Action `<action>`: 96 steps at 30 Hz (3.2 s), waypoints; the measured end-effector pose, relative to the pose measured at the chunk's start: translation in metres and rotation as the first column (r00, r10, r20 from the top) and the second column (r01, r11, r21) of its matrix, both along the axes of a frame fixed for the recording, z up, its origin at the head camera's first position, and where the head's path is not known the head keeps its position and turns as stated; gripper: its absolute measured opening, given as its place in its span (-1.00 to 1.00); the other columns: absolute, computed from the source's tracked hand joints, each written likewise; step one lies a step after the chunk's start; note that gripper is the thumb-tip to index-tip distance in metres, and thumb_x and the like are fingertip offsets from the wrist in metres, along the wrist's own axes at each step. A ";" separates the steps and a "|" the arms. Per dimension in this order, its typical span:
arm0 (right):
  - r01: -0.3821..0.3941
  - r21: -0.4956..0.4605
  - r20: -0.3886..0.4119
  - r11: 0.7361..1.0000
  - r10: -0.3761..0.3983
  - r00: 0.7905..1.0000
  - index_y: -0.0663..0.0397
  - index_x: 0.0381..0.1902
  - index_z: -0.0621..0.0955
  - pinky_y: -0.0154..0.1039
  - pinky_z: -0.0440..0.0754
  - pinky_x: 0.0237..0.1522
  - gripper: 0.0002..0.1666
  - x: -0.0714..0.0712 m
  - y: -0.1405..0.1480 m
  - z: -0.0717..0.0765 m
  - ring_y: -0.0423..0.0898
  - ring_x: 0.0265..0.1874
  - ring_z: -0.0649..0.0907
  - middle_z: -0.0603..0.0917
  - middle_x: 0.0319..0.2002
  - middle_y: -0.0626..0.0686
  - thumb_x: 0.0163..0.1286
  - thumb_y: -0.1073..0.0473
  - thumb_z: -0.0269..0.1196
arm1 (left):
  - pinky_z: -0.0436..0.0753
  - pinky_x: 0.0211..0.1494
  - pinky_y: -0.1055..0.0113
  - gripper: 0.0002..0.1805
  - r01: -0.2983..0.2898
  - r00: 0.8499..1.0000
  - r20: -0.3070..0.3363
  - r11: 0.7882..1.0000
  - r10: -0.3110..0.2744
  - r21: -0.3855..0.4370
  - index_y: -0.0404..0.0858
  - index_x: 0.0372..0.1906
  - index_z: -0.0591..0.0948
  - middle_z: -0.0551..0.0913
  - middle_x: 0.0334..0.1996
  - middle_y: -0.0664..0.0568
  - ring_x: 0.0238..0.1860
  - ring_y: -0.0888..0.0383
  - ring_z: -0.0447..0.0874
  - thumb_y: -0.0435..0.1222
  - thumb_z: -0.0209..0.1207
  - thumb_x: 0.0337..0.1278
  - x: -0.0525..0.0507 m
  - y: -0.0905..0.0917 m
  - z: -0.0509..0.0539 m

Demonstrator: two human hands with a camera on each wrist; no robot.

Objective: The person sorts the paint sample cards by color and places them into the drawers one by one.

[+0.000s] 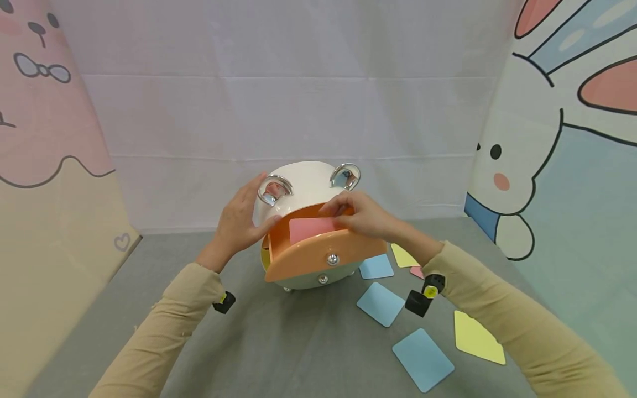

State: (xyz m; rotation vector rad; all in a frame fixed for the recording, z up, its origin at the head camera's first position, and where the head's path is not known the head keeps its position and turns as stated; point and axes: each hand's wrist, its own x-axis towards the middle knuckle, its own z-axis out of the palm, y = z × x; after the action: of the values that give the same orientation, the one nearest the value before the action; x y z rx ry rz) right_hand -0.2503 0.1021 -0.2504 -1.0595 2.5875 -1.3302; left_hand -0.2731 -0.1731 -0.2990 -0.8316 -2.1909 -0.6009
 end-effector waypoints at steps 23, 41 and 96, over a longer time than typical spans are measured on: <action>0.137 0.049 0.035 0.989 -0.139 0.990 0.26 -0.01 0.53 -0.36 0.55 -0.21 -0.67 -0.003 0.071 -0.002 0.00 -0.19 0.51 0.55 -0.16 0.15 0.25 0.30 0.14 | 0.38 0.14 -0.04 -0.07 0.008 1.000 -0.008 1.000 -0.008 0.004 -0.32 0.35 0.15 0.31 0.25 -0.17 0.20 -0.10 0.32 0.29 -0.12 0.05 0.000 -0.001 -0.001; 0.313 0.130 0.180 0.941 -0.333 0.925 0.44 0.07 0.40 -0.37 0.58 -0.25 -0.53 -0.010 0.173 -0.087 -0.08 -0.23 0.56 0.55 -0.17 0.26 0.32 0.19 0.12 | 0.38 0.13 -0.05 -0.09 0.011 1.000 -0.011 1.000 -0.011 0.004 -0.32 0.35 0.13 0.31 0.25 -0.18 0.19 -0.12 0.32 0.24 -0.07 0.06 0.000 -0.001 -0.002; 0.483 0.324 0.252 0.813 -0.566 0.785 0.61 -0.02 0.42 -0.27 0.52 -0.36 -0.58 -0.026 0.216 -0.179 0.02 -0.37 0.49 0.52 -0.23 0.37 0.17 0.43 0.08 | 0.39 0.12 -0.06 -0.06 0.009 1.000 -0.021 1.000 -0.009 0.018 -0.32 0.34 0.16 0.32 0.24 -0.18 0.18 -0.11 0.32 0.31 -0.14 0.03 -0.001 0.000 -0.001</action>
State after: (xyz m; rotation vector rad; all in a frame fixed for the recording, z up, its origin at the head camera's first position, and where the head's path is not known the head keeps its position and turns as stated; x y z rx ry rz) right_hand -0.2760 0.3185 -0.4296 -0.0305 2.7634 -1.0900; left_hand -0.2742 -0.1727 -0.3005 -0.8354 -2.1606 -0.6130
